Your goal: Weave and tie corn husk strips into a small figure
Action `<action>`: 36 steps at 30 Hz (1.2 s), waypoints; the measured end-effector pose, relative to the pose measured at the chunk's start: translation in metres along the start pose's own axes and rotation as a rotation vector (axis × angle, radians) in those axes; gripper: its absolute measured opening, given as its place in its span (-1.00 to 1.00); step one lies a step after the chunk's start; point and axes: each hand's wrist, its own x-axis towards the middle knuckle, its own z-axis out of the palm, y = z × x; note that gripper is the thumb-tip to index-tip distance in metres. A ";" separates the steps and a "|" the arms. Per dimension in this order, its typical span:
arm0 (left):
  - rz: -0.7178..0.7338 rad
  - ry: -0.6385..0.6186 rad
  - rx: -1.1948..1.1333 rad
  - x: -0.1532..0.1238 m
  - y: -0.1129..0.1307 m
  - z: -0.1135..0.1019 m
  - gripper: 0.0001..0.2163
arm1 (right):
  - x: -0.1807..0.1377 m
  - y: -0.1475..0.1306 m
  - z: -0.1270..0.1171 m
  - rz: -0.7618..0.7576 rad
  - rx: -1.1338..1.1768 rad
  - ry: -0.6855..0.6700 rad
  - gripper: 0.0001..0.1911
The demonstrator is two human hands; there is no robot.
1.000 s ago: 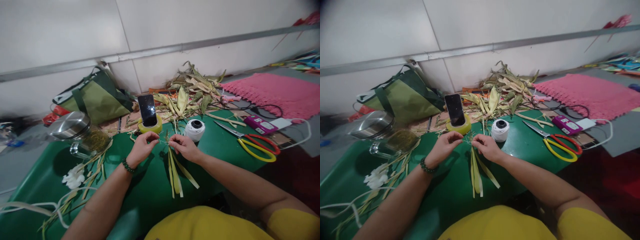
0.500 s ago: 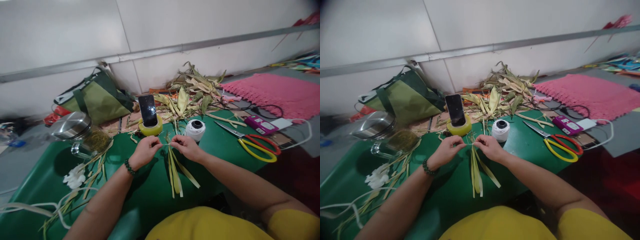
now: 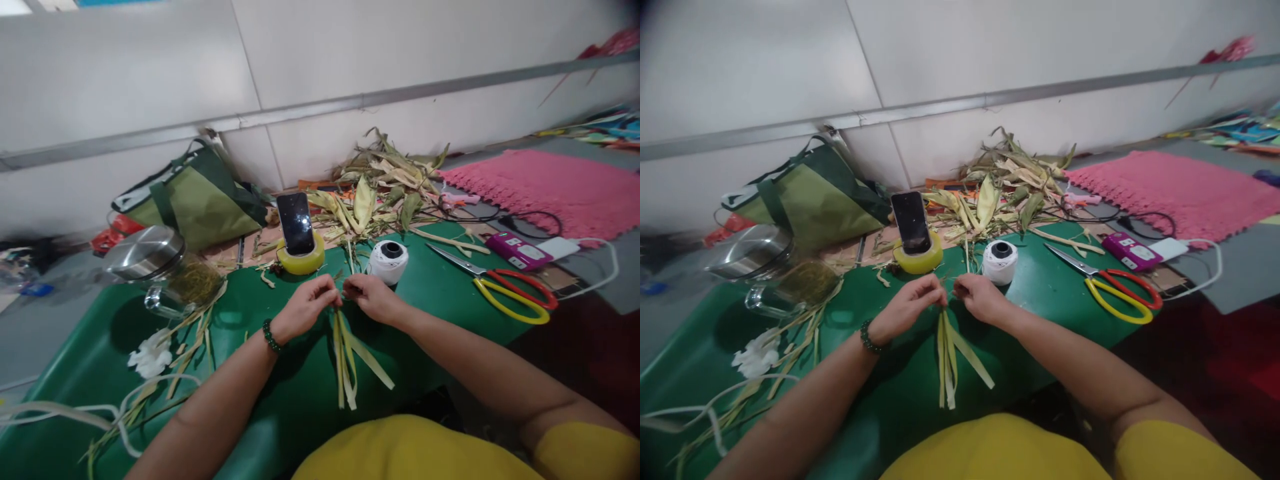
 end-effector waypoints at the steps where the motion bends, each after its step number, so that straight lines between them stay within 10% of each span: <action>1: -0.037 0.048 0.033 0.000 -0.002 -0.001 -0.80 | -0.001 0.000 -0.001 -0.020 -0.033 0.005 -0.87; 16: -0.079 0.174 0.319 0.002 -0.019 0.009 -0.92 | 0.006 -0.033 -0.018 -0.119 0.084 -0.196 -0.82; 24: -0.318 -0.129 -0.383 -0.001 -0.002 -0.011 -0.70 | 0.013 -0.023 -0.026 -0.251 -0.419 0.271 -0.76; 36: -0.284 -0.054 -0.452 0.001 -0.002 -0.013 -0.58 | -0.001 -0.026 -0.015 -0.390 -0.156 0.080 -0.77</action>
